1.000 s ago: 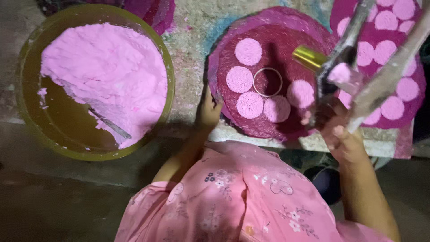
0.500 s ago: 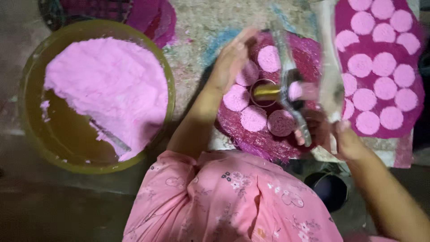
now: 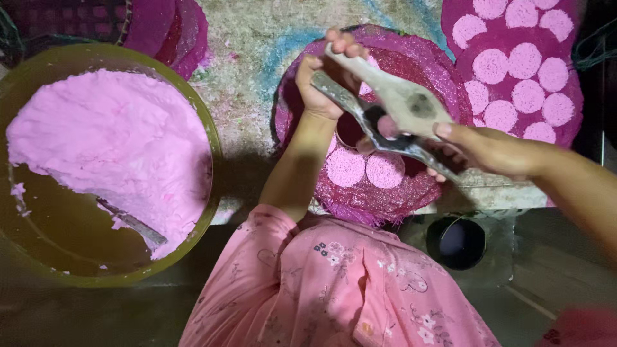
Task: The person scoops pink powder from a large basin into a small cylindrical mold, presses the mold with a wooden hand press, then releases the formed pink cake discs onto round trays, repeating the cycle and occasionally repositioning trays and scraping excess powder.
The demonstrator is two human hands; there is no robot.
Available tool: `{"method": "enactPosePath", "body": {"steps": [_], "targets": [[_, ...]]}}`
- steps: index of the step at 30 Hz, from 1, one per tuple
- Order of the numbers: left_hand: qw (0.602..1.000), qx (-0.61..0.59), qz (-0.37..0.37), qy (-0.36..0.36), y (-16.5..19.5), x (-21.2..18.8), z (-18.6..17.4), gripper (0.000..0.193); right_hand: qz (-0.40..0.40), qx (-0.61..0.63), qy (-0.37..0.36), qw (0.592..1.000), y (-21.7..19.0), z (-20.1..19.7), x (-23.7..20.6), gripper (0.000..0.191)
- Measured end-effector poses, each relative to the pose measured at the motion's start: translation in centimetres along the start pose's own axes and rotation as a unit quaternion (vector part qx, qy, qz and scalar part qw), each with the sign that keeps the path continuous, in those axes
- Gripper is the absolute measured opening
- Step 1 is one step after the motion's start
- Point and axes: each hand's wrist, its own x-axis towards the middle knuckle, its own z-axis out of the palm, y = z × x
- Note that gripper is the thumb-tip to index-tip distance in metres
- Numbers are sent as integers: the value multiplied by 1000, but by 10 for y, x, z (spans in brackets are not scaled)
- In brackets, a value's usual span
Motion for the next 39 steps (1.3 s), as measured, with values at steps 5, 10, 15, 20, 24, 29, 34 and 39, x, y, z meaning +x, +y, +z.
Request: {"method": "enactPosePath", "body": {"steps": [5, 10, 15, 20, 24, 29, 34, 39], "targets": [[999, -40, 21, -21, 26, 3, -15, 18, -24, -52, 65, 996, -41, 19, 5, 99], [996, -71, 7, -46, 41, -2, -13, 18, -55, -54, 85, 993, -52, 35, 15, 95], [996, -93, 3, -8, 15, -6, -19, 12, -31, -15, 90, 995, -40, 29, 9, 89], [993, -113, 3, -30, 2, 13, -22, 17, -66, -65, 169, 981, -42, 25, 2, 82], [996, -66, -13, -55, 18, 33, -19, 17, -103, -75, 227, 966, -52, 34, 9, 71], [998, -7, -23, -60, 46, 29, -15, 15, -140, -55, 195, 969, -54, 48, 28, 70], [1000, -13, -24, -14, 44, 8, -17, 16, -180, -47, 168, 968, -45, 50, 33, 74], [999, 1, 12, 53, 13, 11, -21, 21, -65, -19, 161, 985, -39, 31, 22, 76]]}}
